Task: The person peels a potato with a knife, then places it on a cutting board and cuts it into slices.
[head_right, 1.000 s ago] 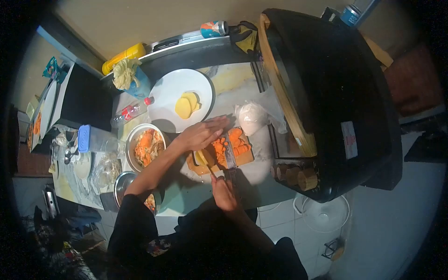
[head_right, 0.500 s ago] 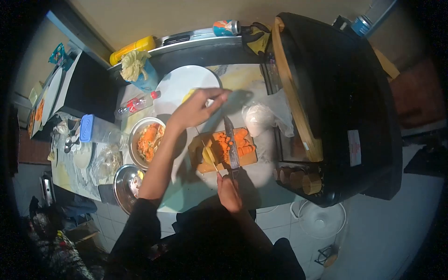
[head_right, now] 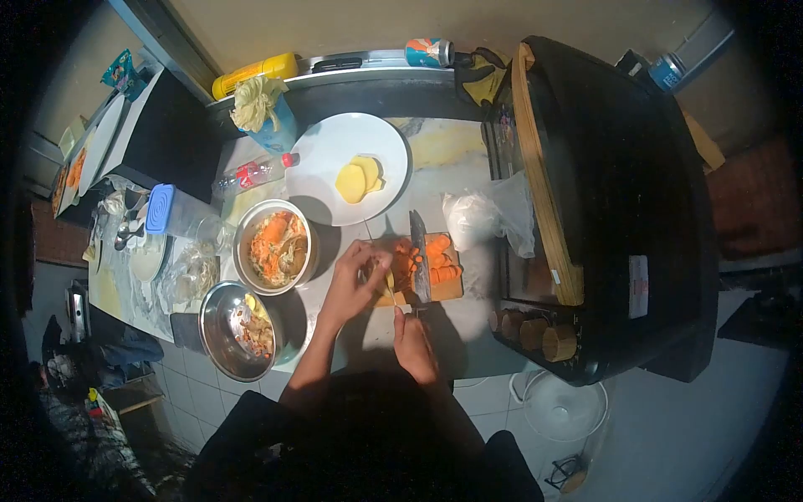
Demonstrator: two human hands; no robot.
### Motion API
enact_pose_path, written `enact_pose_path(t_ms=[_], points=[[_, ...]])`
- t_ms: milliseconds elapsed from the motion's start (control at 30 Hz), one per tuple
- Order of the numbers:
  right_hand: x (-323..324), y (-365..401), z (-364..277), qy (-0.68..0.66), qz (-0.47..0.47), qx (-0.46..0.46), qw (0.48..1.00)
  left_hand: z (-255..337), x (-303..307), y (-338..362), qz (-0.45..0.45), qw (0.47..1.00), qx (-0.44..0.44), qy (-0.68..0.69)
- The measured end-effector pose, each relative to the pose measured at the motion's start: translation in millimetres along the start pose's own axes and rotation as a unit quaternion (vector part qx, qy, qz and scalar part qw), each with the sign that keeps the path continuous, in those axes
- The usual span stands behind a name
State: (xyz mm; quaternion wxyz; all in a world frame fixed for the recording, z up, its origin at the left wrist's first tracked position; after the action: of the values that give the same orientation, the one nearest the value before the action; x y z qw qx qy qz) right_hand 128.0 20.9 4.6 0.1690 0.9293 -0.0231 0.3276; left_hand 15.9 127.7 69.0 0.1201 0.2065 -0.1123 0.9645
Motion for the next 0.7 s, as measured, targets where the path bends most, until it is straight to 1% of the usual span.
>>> enact_pose_path(t_ms=[100, 133, 167, 233, 267, 333, 367, 433, 567, 633, 700], points=[[2, -1, -2, -0.029, -0.008, 0.007, 1.0, 3, 7, 16, 0.021, 0.999, 0.002, 0.03], [2, 0, -3, -0.045, -0.012, 0.014, 0.999, 3, 7, 21, 0.006, 0.999, -0.032, -0.01], [2, 1, -3, -0.046, -0.012, 0.013, 0.999, 0, 6, 24, 0.005, 0.999, -0.032, -0.01], [0, 1, -3, -0.045, -0.015, 0.015, 0.999, 7, 10, 28, 0.021, 0.996, -0.084, -0.014], [-1, 1, -4, -0.046, -0.015, 0.015, 0.999, 2, 10, 31, 0.02, 0.996, -0.084, -0.015], [-4, 1, 2, -0.001, -0.007, -0.007, 1.0, -26, 6, 36, 0.011, 0.999, 0.02, 0.026], [-7, 2, 4, -0.001, -0.005, -0.008, 1.0, -27, 4, 37, 0.01, 0.999, 0.02, 0.027], [-8, 4, 5, 0.03, 0.018, -0.005, 0.999, -20, 8, 37, 0.047, 0.998, -0.009, 0.034], [-7, 5, -1, 0.053, 0.027, -0.019, 0.998, -32, 6, 39, 0.051, 0.998, 0.006, 0.047], [-7, 6, 0, 0.037, 0.007, -0.058, 0.998, -33, 7, 41, 0.077, 0.996, -0.002, 0.044], [-7, 7, -2, 0.038, 0.015, -0.057, 0.998, -34, 6, 41, 0.079, 0.996, 0.009, 0.046]])
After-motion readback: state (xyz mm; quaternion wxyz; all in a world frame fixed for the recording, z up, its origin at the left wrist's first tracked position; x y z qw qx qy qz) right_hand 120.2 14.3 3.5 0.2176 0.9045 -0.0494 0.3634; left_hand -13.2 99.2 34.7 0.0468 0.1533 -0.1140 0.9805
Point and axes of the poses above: each hand's wrist, its own y-axis away from the middle knuckle, its own x-axis out of the back of the hand, z = x × y, the point moved 10 cm from there along -y, towards the middle knuckle, and after that the axes turned 3 degrees about -x, right-handed, at the moved point
